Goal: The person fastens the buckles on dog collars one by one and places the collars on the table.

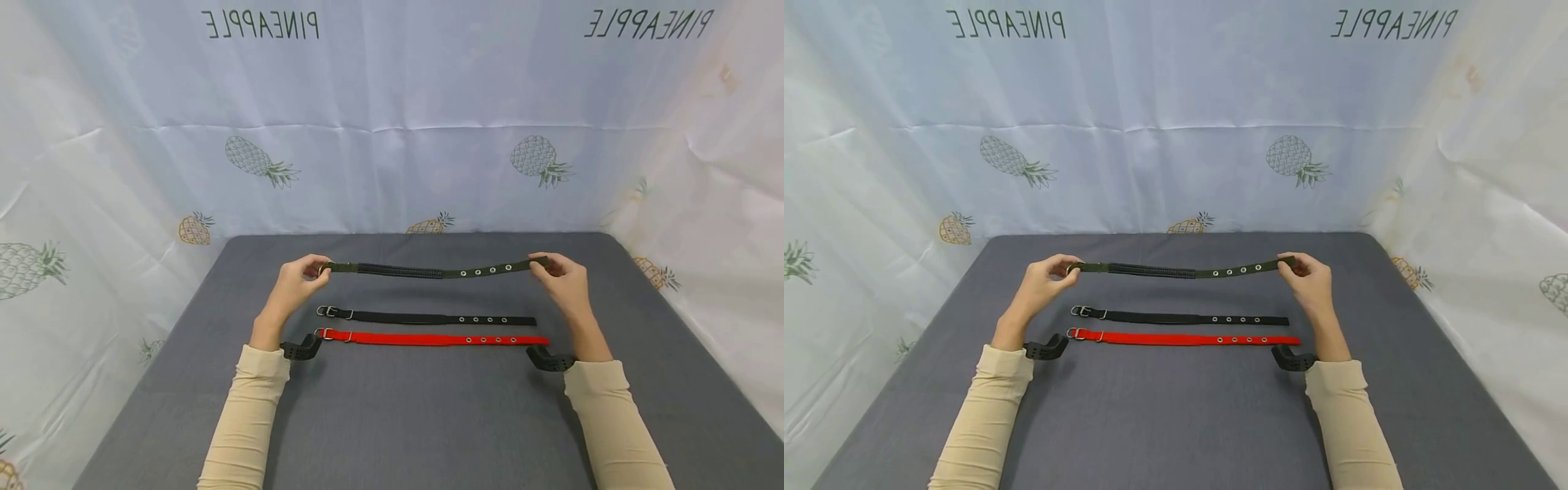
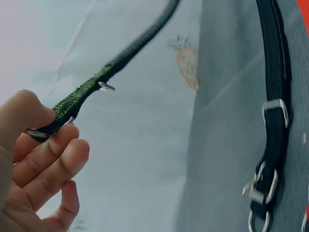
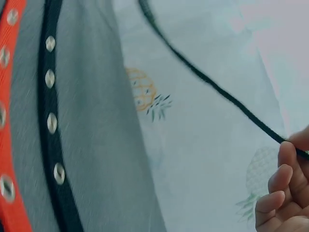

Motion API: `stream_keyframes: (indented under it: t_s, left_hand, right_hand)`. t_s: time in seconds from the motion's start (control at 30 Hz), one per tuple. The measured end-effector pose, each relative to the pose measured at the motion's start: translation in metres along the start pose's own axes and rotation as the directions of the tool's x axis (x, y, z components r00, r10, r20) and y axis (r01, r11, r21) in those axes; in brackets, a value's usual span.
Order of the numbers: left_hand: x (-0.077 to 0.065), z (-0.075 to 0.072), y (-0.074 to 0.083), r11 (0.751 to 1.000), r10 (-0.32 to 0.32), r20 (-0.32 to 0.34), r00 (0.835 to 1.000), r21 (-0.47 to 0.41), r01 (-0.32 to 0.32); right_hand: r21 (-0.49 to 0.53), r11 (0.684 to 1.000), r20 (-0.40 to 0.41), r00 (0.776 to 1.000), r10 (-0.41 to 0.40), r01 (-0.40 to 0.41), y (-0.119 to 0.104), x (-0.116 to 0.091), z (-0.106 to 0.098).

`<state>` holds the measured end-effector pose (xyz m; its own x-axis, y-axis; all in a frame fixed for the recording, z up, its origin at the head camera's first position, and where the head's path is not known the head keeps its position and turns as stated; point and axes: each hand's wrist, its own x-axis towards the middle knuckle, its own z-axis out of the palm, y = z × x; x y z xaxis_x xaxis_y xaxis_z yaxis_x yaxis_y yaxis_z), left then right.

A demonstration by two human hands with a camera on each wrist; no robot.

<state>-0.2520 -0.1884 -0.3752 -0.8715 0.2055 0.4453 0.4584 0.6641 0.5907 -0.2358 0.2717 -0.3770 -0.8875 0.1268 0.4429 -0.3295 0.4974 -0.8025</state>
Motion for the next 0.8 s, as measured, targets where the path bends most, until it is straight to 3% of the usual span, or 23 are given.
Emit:
stream_keyframes:
  t_s: [0.23, 0.47, 0.8]
  left_hand:
    - [0.000, 0.008, 0.017, 0.996, 0.088, -0.035, 0.996, -0.019, -0.088]
    - [0.004, 0.014, 0.030, 0.974, 0.221, -0.097, 0.970, -0.029, -0.224]
    - [0.006, 0.024, 0.044, 0.953, 0.282, -0.178, 0.943, -0.058, -0.296]
  right_hand:
    - [0.068, 0.997, 0.022, 0.999, 0.031, -0.033, -0.016, -0.001, 0.013]
    - [0.063, 0.998, 0.102, 0.994, -0.032, 0.026, -0.029, -0.004, 0.025]
    - [0.090, 0.994, 0.126, 0.989, -0.080, 0.069, -0.041, -0.003, 0.039]
